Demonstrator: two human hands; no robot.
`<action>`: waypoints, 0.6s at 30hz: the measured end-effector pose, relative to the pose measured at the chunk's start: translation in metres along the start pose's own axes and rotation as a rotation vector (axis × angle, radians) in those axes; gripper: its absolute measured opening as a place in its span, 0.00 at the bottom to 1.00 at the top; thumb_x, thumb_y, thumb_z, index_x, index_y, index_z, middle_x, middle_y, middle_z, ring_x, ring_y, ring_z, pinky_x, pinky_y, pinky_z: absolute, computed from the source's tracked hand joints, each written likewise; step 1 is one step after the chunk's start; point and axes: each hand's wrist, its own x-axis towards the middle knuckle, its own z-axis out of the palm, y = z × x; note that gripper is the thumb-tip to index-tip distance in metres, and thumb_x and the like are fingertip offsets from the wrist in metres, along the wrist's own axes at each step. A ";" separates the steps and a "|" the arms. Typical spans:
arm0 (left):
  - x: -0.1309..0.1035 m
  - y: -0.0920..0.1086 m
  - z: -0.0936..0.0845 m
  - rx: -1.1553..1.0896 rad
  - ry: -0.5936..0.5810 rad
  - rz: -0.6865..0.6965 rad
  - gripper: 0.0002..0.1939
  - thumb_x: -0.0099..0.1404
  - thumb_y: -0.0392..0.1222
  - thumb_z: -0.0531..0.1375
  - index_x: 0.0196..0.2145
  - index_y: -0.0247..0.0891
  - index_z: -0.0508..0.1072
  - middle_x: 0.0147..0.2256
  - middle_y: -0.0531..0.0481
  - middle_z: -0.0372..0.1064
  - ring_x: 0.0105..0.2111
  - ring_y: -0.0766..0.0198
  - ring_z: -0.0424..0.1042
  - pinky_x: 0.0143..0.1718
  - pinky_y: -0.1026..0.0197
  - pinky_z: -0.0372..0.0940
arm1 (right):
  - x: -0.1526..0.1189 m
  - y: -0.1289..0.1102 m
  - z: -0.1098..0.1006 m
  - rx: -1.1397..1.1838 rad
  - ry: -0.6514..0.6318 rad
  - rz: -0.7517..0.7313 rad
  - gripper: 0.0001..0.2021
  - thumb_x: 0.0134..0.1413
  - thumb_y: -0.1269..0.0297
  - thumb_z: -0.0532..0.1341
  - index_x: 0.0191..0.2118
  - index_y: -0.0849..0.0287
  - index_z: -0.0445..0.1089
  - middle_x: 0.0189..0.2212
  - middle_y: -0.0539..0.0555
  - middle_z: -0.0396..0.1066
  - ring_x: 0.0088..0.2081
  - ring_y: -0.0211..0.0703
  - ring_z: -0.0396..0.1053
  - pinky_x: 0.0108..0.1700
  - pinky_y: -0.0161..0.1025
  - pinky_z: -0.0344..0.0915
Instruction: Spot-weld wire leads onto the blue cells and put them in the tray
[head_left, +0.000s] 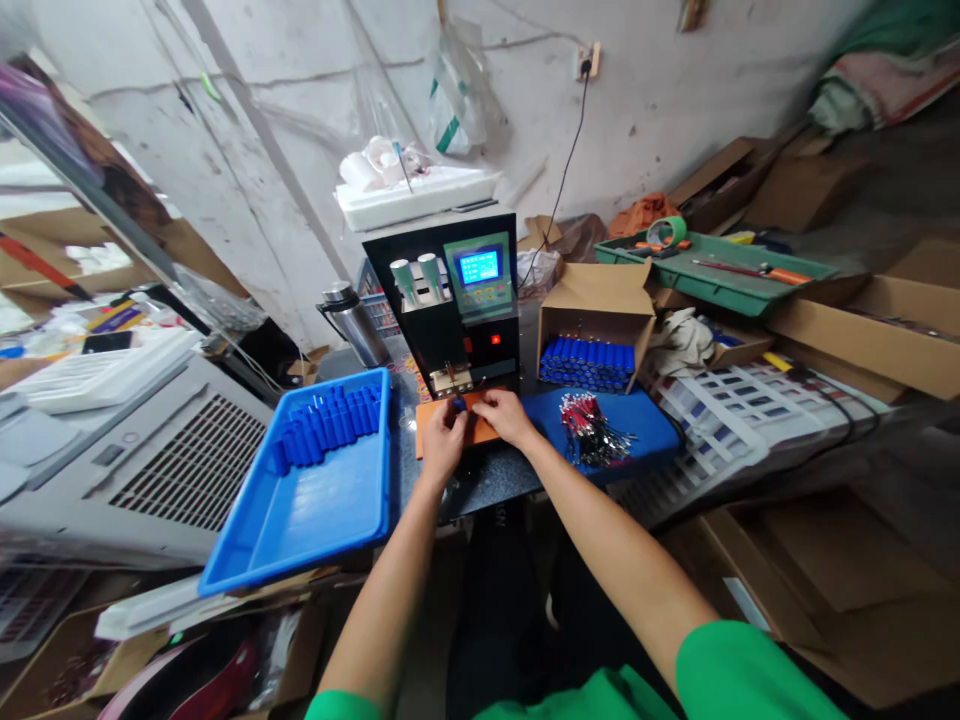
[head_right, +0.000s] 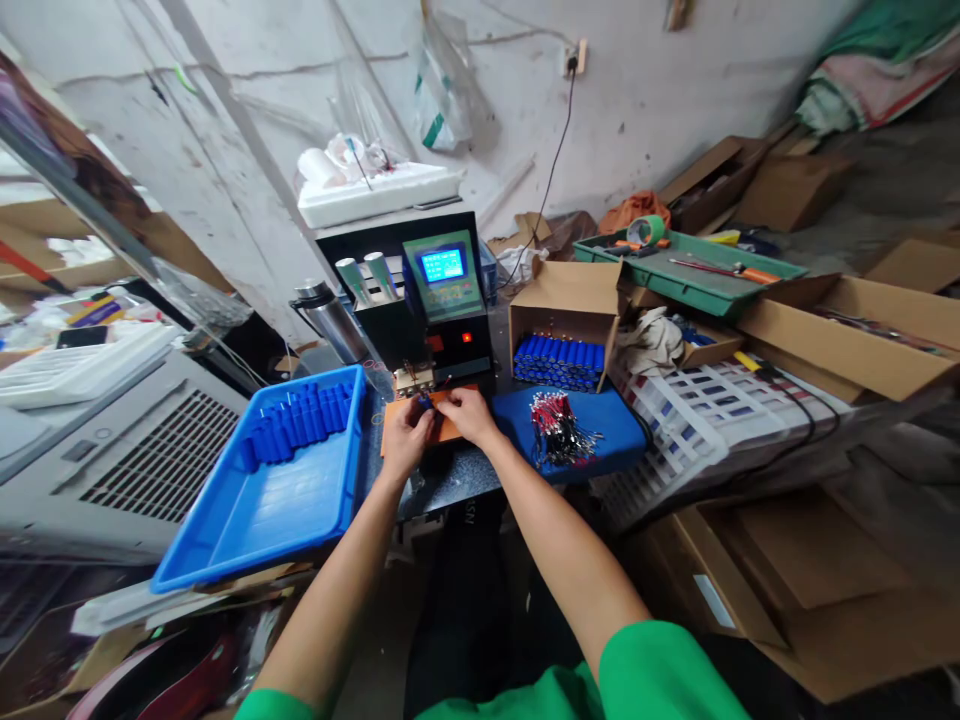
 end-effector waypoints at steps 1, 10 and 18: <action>0.000 0.001 -0.002 -0.017 0.015 -0.005 0.18 0.62 0.47 0.62 0.48 0.37 0.74 0.42 0.45 0.76 0.42 0.57 0.75 0.49 0.52 0.69 | 0.000 -0.001 -0.001 0.012 -0.003 0.007 0.13 0.46 0.58 0.60 0.18 0.57 0.62 0.16 0.46 0.61 0.25 0.38 0.59 0.30 0.35 0.54; -0.039 0.010 -0.029 0.171 0.015 0.028 0.12 0.64 0.48 0.60 0.39 0.38 0.77 0.36 0.46 0.76 0.35 0.59 0.75 0.40 0.56 0.69 | -0.002 0.002 -0.003 0.048 0.023 0.003 0.15 0.45 0.56 0.59 0.16 0.56 0.58 0.15 0.45 0.56 0.23 0.37 0.55 0.27 0.35 0.51; -0.033 0.009 -0.019 0.199 -0.075 0.009 0.10 0.62 0.46 0.61 0.31 0.38 0.78 0.28 0.48 0.75 0.28 0.61 0.73 0.33 0.59 0.67 | -0.001 0.007 -0.003 0.090 0.026 0.026 0.15 0.47 0.55 0.59 0.17 0.55 0.59 0.13 0.45 0.56 0.22 0.37 0.56 0.26 0.35 0.52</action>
